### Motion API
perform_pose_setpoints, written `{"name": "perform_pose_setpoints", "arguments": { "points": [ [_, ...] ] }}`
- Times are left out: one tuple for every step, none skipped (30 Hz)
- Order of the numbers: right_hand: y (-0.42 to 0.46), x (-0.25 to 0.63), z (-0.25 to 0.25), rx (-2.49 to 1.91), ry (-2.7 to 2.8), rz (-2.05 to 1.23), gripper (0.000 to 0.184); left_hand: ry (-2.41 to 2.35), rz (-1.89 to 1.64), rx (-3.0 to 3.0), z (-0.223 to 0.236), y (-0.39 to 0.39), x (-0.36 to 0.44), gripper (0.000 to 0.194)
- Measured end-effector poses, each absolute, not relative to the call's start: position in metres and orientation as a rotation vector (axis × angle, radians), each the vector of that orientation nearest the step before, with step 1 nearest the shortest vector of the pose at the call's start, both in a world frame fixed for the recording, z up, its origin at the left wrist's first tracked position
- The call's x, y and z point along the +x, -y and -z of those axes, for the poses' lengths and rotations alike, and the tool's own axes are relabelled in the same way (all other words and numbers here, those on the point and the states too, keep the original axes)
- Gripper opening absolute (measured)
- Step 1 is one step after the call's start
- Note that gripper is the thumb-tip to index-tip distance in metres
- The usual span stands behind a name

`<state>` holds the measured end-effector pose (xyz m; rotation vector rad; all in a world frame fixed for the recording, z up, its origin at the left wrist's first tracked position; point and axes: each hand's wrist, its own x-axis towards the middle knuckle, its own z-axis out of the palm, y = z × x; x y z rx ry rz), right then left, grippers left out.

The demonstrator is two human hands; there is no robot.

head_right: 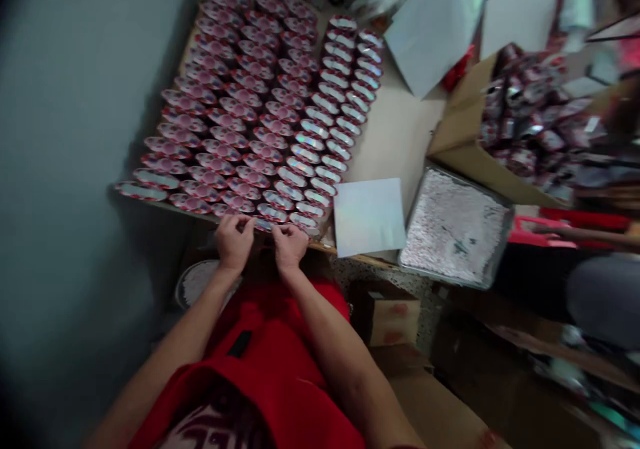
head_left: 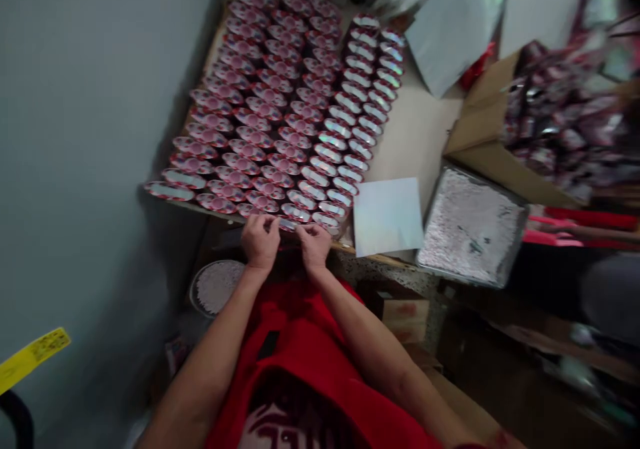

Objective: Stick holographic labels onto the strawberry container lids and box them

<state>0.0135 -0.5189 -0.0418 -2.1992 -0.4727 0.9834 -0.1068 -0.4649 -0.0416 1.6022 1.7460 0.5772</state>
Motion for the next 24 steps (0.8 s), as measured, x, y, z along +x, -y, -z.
{"name": "perform_pose_setpoints", "arguments": {
  "points": [
    [0.518,0.014,0.041,-2.232,0.474,-0.999,0.018,-1.739,-0.593,1.607,0.042,0.465,-0.107,0.016],
    [0.516,0.015,0.04,-2.271,0.474,-1.023,0.015,-1.723,-0.609,1.609,0.042,0.465,-0.106,0.016],
    [0.513,0.016,0.039,-2.314,0.475,-1.043,0.013,-1.702,-0.621,1.604,0.042,0.466,-0.105,0.017],
    [0.511,0.017,0.038,-2.364,0.472,-1.053,0.012,-1.684,-0.634,1.591,0.042,0.466,-0.105,0.017],
    [0.508,0.019,0.036,-2.417,0.464,-1.05,0.011,-1.68,-0.653,1.564,0.041,0.465,-0.104,0.015],
    [0.506,0.022,0.034,-2.463,0.456,-1.034,0.015,-1.691,-0.68,1.532,0.041,0.464,-0.103,0.013],
    [0.505,0.024,0.032,-2.499,0.45,-1.014,0.021,-1.717,-0.715,1.499,0.039,0.462,-0.102,0.015],
    [0.504,0.027,0.03,-2.526,0.444,-0.995,0.026,-1.746,-0.743,1.477,0.037,0.459,-0.101,0.022],
    [0.504,0.029,0.027,-2.535,0.444,-0.984,0.029,-1.779,-0.742,1.461,0.035,0.455,-0.101,0.028],
    [0.504,0.031,0.025,-2.533,0.451,-0.987,0.028,-1.809,-0.69,1.454,0.032,0.45,-0.101,0.031],
    [0.505,0.033,0.022,-2.523,0.462,-0.997,0.026,-1.825,-0.596,1.452,0.028,0.444,-0.101,0.03],
    [0.506,0.035,0.02,-2.503,0.473,-1.008,0.023,-1.829,-0.484,1.447,0.025,0.439,-0.102,0.027],
    [0.507,0.036,0.018,-2.479,0.477,-1.016,0.022,-1.821,-0.39,1.438,0.021,0.435,-0.104,0.023],
    [0.507,0.036,0.017,-2.437,0.48,-1.015,0.023,-1.802,-0.365,1.438,0.018,0.432,-0.107,0.02],
    [0.507,0.036,0.016,-2.378,0.471,-1.013,0.025,-1.783,-0.397,1.438,0.014,0.432,-0.11,0.018],
    [0.507,0.035,0.014,-2.315,0.452,-1.007,0.028,-1.75,-0.464,1.423,0.011,0.434,-0.114,0.019],
    [0.506,0.033,0.013,-2.248,0.433,-0.997,0.032,-1.703,-0.531,1.373,0.006,0.44,-0.118,0.02],
    [0.505,0.031,0.012,-2.188,0.417,-0.986,0.035,-1.647,-0.57,1.271,0.002,0.447,-0.123,0.024],
    [0.503,0.027,0.011,-2.14,0.412,-0.972,0.036,-1.582,-0.576,1.118,-0.003,0.457,-0.127,0.033],
    [0.501,0.024,0.01,-2.108,0.415,-0.957,0.037,-1.516,-0.558,0.93,-0.007,0.467,-0.13,0.044],
    [0.498,0.02,0.009,-2.093,0.429,-0.945,0.038,-1.448,-0.533,0.735,-0.012,0.476,-0.134,0.055],
    [0.496,0.017,0.009,-2.094,0.448,-0.936,0.038,-1.39,-0.518,0.558,-0.015,0.485,-0.136,0.063],
    [0.493,0.013,0.008,-2.104,0.464,-0.931,0.038,-1.347,-0.516,0.416,-0.018,0.493,-0.138,0.067],
    [0.49,0.01,0.008,-2.115,0.477,-0.934,0.038,-1.318,-0.527,0.318,-0.02,0.498,-0.14,0.068]
  ]
}}
